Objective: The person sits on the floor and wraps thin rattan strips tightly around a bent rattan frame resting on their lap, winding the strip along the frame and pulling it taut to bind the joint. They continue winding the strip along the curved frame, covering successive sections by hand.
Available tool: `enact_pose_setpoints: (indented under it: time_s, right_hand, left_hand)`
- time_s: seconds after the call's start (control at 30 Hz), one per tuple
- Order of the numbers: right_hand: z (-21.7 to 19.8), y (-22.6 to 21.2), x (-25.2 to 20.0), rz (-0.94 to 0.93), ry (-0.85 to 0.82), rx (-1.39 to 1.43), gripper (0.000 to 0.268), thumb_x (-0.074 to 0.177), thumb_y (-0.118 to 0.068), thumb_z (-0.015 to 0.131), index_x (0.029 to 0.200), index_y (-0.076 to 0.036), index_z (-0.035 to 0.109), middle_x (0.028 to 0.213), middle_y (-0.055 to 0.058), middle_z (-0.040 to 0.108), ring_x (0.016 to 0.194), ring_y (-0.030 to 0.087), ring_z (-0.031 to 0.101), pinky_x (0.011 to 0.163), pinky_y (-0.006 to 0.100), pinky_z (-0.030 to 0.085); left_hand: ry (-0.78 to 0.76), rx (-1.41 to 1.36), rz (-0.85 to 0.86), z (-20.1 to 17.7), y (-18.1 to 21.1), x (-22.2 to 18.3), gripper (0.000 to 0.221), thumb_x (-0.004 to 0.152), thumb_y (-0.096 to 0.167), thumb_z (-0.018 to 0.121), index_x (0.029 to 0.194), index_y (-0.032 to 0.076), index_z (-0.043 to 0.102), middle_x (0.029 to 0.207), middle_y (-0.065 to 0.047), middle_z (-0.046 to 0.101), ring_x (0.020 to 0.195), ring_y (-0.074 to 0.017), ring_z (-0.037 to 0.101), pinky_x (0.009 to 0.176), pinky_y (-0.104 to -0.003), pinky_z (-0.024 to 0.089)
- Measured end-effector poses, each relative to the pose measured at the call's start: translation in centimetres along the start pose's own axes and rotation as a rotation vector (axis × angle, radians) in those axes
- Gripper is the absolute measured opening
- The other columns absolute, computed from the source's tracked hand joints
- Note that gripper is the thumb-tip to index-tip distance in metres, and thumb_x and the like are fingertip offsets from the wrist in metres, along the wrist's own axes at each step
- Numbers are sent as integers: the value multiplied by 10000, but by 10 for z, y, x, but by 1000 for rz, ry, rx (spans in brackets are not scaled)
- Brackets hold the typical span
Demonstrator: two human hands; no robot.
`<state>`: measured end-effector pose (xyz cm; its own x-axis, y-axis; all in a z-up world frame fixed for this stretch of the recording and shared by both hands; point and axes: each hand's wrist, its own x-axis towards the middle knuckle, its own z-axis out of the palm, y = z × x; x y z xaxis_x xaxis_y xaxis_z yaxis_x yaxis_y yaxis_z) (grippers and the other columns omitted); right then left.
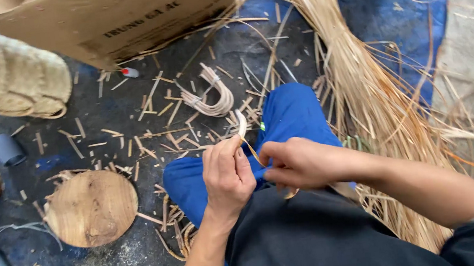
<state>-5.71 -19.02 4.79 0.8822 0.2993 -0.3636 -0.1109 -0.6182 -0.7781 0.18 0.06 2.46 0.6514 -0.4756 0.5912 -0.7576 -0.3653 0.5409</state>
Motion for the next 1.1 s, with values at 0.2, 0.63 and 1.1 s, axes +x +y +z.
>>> enact_pose_setpoints:
  time_s: [0.2, 0.63, 1.1]
  right_hand:
    - [43, 46, 21, -250, 124, 173, 170, 992, -187, 693, 971, -23, 653, 774, 76, 651, 696, 137, 601, 648, 317, 502]
    - [58, 41, 27, -149, 239, 932, 120, 1011, -110, 640, 1067, -3, 642, 832, 18, 636, 713, 53, 615, 604, 231, 514]
    - [80, 29, 30, -188, 351, 759, 176, 1074, -205, 549, 1076, -54, 640, 792, -29, 538, 712, 37, 501, 602, 249, 466]
  left_hand:
    - [9, -325, -307, 0, 7, -7, 249, 958, -53, 622, 1196, 14, 595, 1057, -136, 676, 896, -266, 686, 810, -366, 561]
    - [-80, -378, -429, -10, 8, -25, 232, 1003, 39, 618, 1229, -4, 598, 1077, -101, 697, 948, -152, 686, 834, -283, 558]
    - [197, -1401, -681, 4, -17, -38, 196, 1065, 4, 481, 1215, -6, 608, 860, -56, 581, 628, -43, 400, 560, -224, 362]
